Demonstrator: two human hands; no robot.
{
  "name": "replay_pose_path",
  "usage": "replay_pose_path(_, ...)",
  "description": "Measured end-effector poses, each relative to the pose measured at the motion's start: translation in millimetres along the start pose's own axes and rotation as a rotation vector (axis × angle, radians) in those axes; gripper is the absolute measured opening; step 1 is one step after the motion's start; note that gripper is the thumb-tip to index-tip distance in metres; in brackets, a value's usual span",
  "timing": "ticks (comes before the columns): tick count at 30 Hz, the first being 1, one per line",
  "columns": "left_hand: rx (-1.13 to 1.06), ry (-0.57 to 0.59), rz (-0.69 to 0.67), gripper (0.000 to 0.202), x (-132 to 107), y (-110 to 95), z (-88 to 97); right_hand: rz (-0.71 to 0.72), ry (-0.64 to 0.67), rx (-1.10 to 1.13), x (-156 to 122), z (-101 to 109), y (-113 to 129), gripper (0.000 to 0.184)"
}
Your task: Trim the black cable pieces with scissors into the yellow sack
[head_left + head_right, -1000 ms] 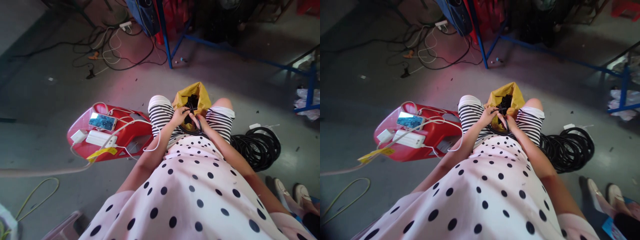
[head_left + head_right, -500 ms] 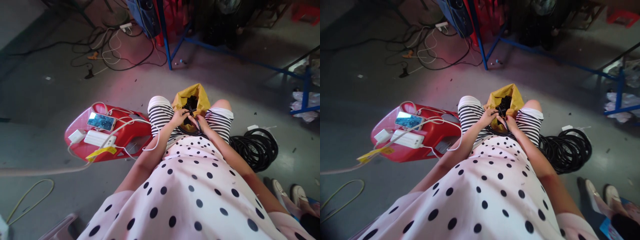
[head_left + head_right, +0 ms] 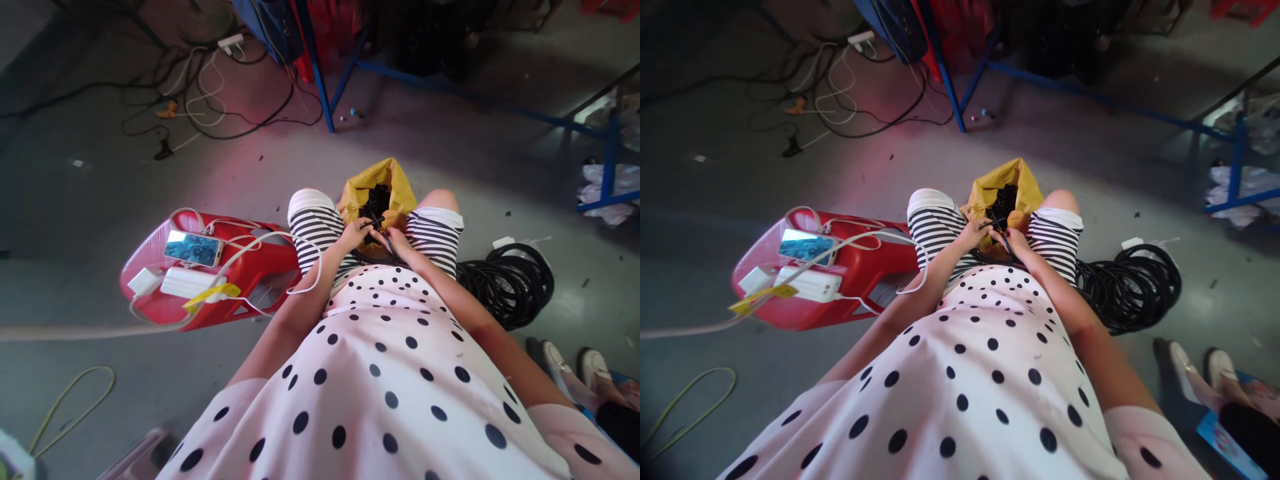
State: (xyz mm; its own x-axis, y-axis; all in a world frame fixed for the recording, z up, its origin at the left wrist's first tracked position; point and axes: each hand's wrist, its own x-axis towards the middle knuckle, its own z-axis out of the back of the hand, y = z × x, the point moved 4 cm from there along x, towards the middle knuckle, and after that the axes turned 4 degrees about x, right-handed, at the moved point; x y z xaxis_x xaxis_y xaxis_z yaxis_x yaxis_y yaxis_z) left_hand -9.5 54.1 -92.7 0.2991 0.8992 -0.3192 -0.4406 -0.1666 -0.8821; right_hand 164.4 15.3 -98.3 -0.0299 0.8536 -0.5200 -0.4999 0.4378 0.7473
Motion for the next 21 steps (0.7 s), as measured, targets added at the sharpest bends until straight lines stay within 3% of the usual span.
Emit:
replay_pose_path(5,0.021,0.037,-0.002,0.023,-1,2,-2.4,-0.023,0.027,-0.005,6,1,-5,0.061)
replay_pose_path(11,-0.053,-0.047,0.054,0.016,1,2,-4.1,0.023,-0.052,0.004,10,1,-8,0.063)
replay_pose_path(19,-0.114,-0.101,0.138,0.01,0,0,-5.2,-0.055,-0.09,0.301,9,-2,-12,0.062)
replay_pose_path(21,-0.151,-0.059,0.196,0.016,-4,0,-8.7,-0.073,-0.072,0.451,8,-2,-9,0.059)
